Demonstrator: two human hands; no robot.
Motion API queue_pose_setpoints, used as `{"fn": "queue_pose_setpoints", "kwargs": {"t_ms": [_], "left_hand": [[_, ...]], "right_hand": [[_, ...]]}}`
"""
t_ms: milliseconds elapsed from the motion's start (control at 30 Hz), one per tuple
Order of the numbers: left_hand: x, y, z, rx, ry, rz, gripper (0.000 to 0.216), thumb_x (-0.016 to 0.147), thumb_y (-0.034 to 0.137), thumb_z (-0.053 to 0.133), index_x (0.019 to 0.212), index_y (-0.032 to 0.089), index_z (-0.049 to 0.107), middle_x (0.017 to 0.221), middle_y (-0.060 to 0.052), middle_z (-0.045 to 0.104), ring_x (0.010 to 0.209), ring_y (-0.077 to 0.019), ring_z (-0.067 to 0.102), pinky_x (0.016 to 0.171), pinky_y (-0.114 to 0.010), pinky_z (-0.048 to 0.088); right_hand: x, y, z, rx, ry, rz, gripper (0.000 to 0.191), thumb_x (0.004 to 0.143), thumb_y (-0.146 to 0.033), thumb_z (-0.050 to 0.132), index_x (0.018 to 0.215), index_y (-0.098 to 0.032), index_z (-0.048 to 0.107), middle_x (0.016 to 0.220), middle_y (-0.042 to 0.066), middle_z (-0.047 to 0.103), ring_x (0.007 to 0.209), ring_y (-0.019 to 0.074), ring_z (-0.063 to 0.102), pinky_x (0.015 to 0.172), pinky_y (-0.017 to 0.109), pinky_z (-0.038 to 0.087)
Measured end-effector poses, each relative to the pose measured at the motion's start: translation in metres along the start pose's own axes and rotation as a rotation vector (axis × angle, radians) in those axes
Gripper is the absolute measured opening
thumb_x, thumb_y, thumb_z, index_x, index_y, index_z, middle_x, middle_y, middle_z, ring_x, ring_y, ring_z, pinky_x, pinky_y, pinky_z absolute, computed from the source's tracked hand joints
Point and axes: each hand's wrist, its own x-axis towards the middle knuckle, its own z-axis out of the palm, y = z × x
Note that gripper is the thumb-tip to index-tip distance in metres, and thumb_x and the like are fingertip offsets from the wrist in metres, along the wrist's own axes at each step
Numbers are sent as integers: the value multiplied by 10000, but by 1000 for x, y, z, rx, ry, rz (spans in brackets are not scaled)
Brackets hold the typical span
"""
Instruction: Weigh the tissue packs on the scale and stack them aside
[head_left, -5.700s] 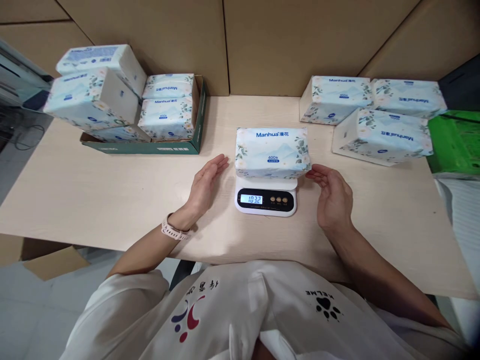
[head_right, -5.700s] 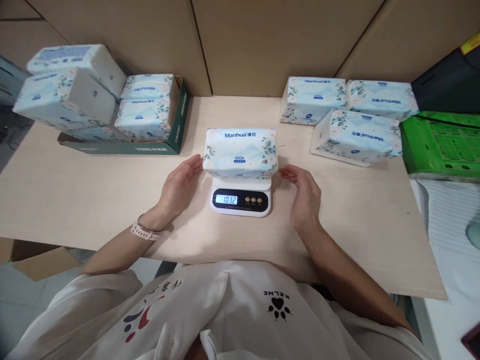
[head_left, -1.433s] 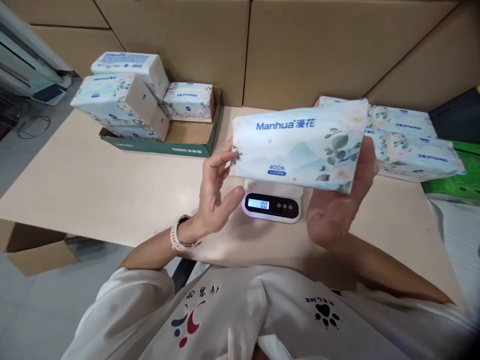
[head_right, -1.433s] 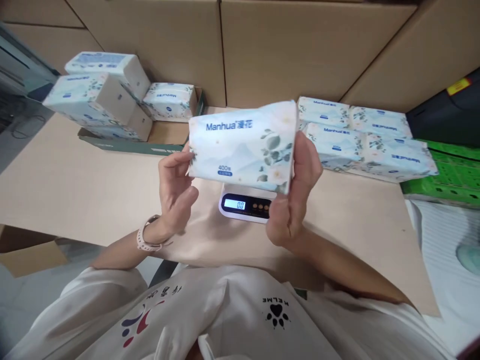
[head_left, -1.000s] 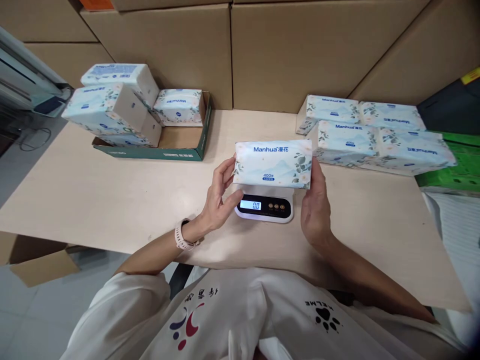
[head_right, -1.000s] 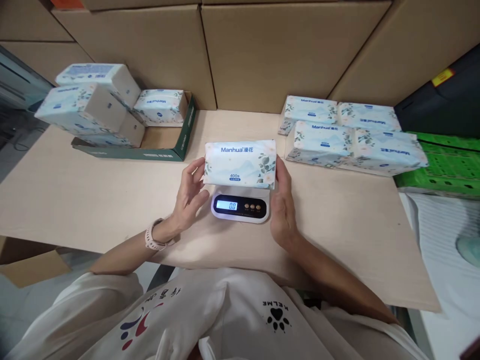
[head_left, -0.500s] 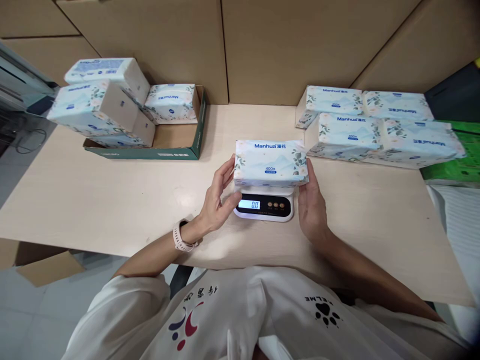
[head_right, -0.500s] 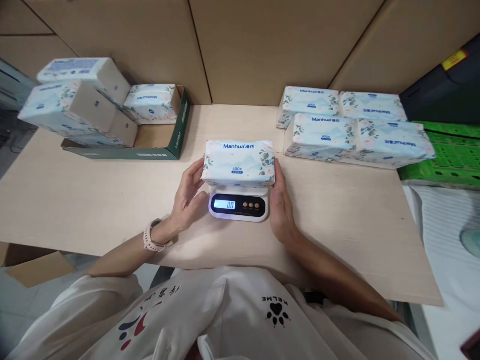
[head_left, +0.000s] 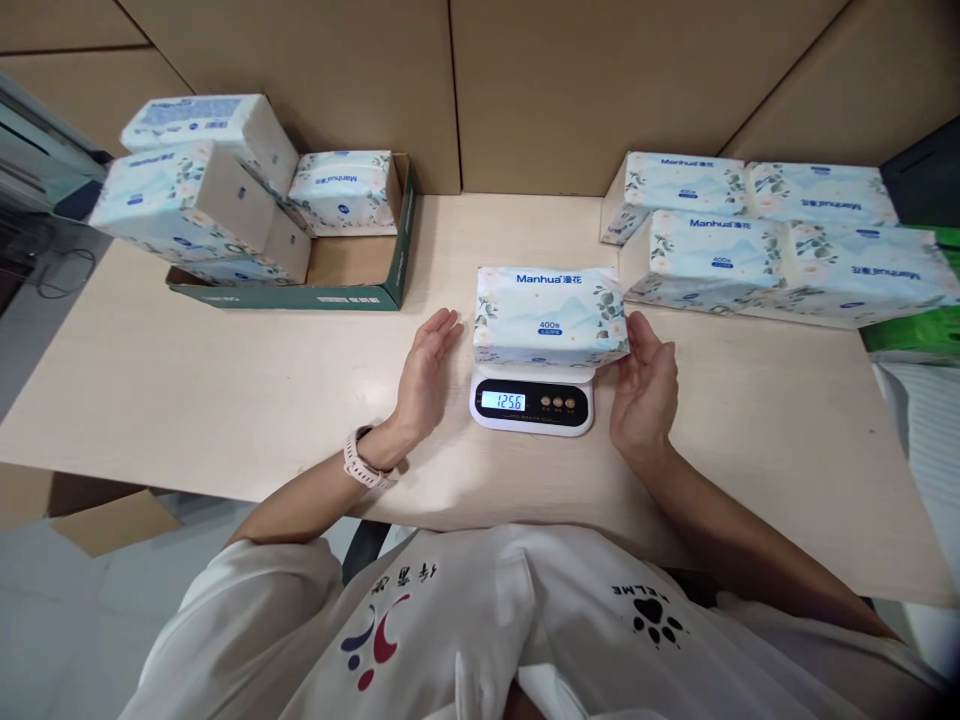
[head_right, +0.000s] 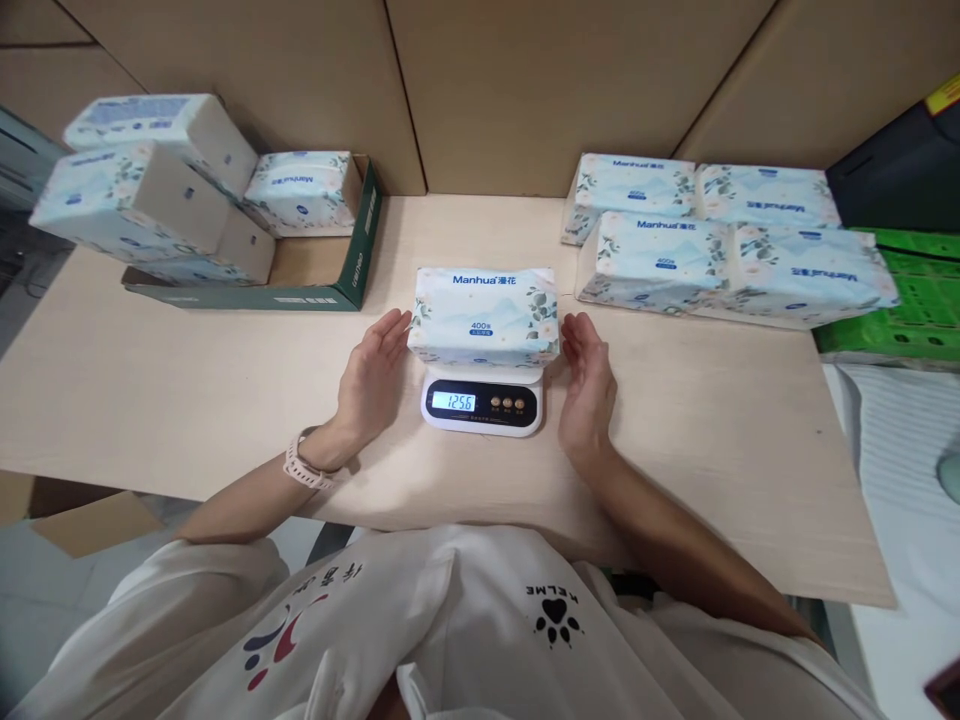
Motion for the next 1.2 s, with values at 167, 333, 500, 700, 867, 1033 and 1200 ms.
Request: {"fn": "queue_pose_setpoints", "kwargs": {"t_ms": [167,333,500,700,867,1033,1200], "left_hand": [[1,0,1,-34,47,-22,522,920,584,722,1308,236,686,1533,-106,668,1578,-331,501,1371,-495,353],[2,2,3,-33,72,-33,520,898,577,738,1280,226,693,1502,-118,686,1529,-330,555,1352,-498,381],[2,4,2,-23,62,-32,501,913,561,726,1277,218,692,1503,-124,683,1519,-326,565,1350,-495,379],[3,2,1,-17,60,-29,508,917,569,720,1280,214,693,1504,-131,683,1513,-325,569,1346,-495,383],[4,-1,-2,-14,52,-31,488,938,583,686,1273,229,699,1506,-118,684,1504,-322,575,1341,-492,391],[5,-1,-3,4,27,-19,478,966,583,654,1286,231,699,1513,-122,672,1538,-328,539,1351,-504,373],[4,0,-2,3,34,-20,462,958,563,661,1270,225,703,1498,-122,682,1523,-324,553,1354,-504,374]], "right_hand": [[-1,2,-3,-35,-8,-33,591,1020,-714,481,1308,-281,764,1477,79,732,1516,276,598,1316,594,469],[2,4,-5,-39,1,-24,577,1014,-711,497,1288,-282,769,1455,89,740,1514,287,599,1291,608,498],[0,1,-2,-12,12,-3,551,1008,-694,521,1277,-282,768,1466,69,738,1536,267,577,1324,589,462],[-1,-2,0,-2,17,16,591,990,-715,536,1280,-256,768,1462,81,740,1545,268,564,1344,576,429],[0,0,-2,-31,-12,-9,609,994,-735,520,1304,-270,762,1475,87,729,1538,282,570,1342,595,424],[0,0,-2,-31,-30,3,644,982,-754,530,1345,-265,739,1489,70,719,1512,256,595,1344,550,427],[0,0,-3,-53,-27,-3,664,992,-743,523,1365,-235,734,1485,104,720,1498,270,607,1333,553,442]]}}
